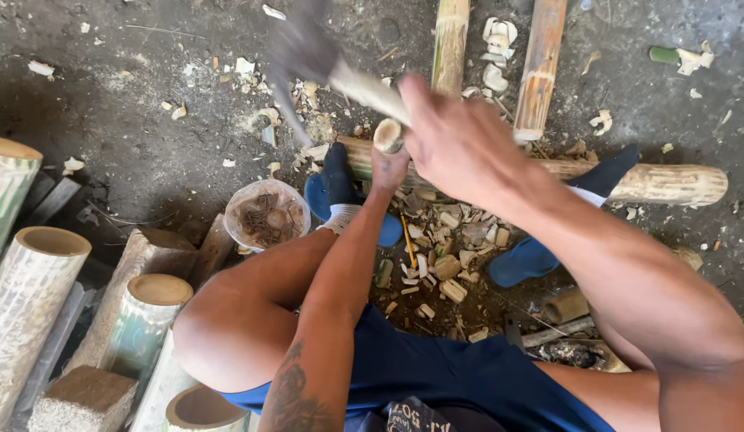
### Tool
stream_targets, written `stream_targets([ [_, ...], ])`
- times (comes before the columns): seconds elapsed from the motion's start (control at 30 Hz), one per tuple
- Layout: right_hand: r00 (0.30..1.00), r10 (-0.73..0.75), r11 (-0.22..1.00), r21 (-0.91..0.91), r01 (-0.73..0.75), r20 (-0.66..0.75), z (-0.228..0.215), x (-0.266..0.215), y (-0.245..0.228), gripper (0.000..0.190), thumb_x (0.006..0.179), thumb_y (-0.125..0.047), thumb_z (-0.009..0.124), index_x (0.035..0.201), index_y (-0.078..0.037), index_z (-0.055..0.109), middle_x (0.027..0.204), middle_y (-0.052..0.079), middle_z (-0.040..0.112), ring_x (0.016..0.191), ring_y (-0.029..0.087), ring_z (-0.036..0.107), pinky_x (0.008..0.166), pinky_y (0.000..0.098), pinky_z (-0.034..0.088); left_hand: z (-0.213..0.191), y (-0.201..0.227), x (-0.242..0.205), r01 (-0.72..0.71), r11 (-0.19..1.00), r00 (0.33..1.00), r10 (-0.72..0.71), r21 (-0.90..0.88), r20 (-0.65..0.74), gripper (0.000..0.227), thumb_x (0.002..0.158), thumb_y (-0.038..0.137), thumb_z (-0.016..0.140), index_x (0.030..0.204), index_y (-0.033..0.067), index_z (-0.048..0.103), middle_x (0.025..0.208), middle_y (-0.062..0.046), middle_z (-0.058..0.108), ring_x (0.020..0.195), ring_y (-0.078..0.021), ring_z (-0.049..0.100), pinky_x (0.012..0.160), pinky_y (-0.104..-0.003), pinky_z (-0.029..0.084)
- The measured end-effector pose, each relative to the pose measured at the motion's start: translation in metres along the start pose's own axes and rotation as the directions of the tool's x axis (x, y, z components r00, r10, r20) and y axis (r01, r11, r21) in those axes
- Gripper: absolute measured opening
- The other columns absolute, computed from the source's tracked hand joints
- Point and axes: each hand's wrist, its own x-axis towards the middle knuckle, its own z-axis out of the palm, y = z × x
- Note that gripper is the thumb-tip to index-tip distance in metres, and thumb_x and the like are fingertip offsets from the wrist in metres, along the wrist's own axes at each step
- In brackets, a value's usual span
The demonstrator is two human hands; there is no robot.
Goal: The person measures and marks bamboo poles with a tape measure and pencil, then uses a hammer and chisel to split and shape the bamboo. The person repeatedly strikes the chisel to remove material and refine the bamboo pieces.
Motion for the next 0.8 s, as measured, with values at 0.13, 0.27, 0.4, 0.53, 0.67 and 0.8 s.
stream_targets([
  [0.13, 0.8, -0.347, 0.924, -0.034, 0.38, -0.489, -0.016, 0.001, 0.002, 0.03, 0.099, 0.006, 0.053, 0.125, 0.012, 0.039, 0.085, 0.022, 0.062, 0.062, 0.019, 0.06, 0.046, 0.0289, 0.052, 0.001, -0.003, 0.009, -0.042, 0.997, 0.999, 0.043, -0.072, 0.007, 0.041, 0.085, 0.006, 0.082, 0.122, -0.002, 0.067, 0.118, -0.01, 0.074, 0.105, -0.0171, 0.07, 0.092, -0.032, 0.057],
  [0.27, 0.933, -0.093, 0.992, 0.047, 0.117, -0.347, 0.038, 0.018, 0.031, 0.029, 0.102, -0.001, 0.055, 0.125, 0.012, 0.044, 0.077, 0.019, 0.059, 0.044, 0.018, 0.054, 0.031, 0.0313, 0.043, 0.005, -0.008, 0.008, -0.005, 0.997, 1.0, 0.006, -0.083, 0.015, 0.042, 0.085, 0.008, 0.083, 0.121, -0.0017, 0.066, 0.117, -0.01, 0.074, 0.103, -0.0175, 0.071, 0.091, -0.033, 0.058],
  [0.4, 0.935, 0.258, 0.948, -0.251, -0.196, 0.242, 0.062, 0.018, 0.047, 0.045, 0.097, 0.0, 0.042, 0.142, 0.008, 0.036, 0.066, 0.012, 0.056, 0.038, 0.017, 0.049, 0.025, 0.0308, 0.037, 0.005, 0.001, 0.004, -0.027, 0.977, 0.998, 0.038, 0.211, -0.05, 0.046, 0.083, 0.011, 0.088, 0.122, -0.001, 0.068, 0.119, -0.01, 0.073, 0.108, -0.0181, 0.069, 0.097, -0.032, 0.053],
  [0.53, 0.976, 0.178, 0.981, -0.093, -0.167, 0.124, 0.042, 0.015, 0.029, 0.033, 0.101, -0.005, 0.046, 0.13, 0.009, 0.042, 0.068, 0.015, 0.058, 0.037, 0.016, 0.046, 0.024, 0.0321, 0.036, 0.006, 0.003, 0.002, -0.081, 0.997, 0.996, 0.081, 0.012, 0.035, 0.033, 0.087, 0.012, 0.082, 0.116, 0.0006, 0.07, 0.111, -0.007, 0.076, 0.1, -0.0154, 0.07, 0.089, -0.031, 0.057],
  [0.67, 0.981, 0.004, 1.0, 0.018, 0.0, -0.193, 0.011, 0.015, 0.019, 0.026, 0.1, -0.001, 0.054, 0.122, 0.01, 0.046, 0.078, 0.022, 0.062, 0.042, 0.016, 0.051, 0.03, 0.0282, 0.038, 0.012, 0.004, 0.004, -0.038, 0.991, 0.999, 0.039, -0.125, 0.008, 0.031, 0.087, 0.011, 0.082, 0.114, 0.0008, 0.069, 0.108, -0.004, 0.074, 0.095, -0.0128, 0.069, 0.085, -0.03, 0.057],
  [0.8, 0.964, 0.05, 0.982, 0.191, 0.001, -0.26, 0.034, 0.017, 0.035, 0.027, 0.102, -0.005, 0.055, 0.123, 0.01, 0.046, 0.077, 0.021, 0.063, 0.043, 0.016, 0.054, 0.032, 0.0271, 0.041, 0.01, 0.005, 0.002, -0.065, 0.993, 0.998, 0.065, -0.1, -0.003, 0.027, 0.09, 0.007, 0.079, 0.114, -0.0024, 0.071, 0.107, -0.005, 0.074, 0.095, -0.0134, 0.067, 0.084, -0.03, 0.056],
])
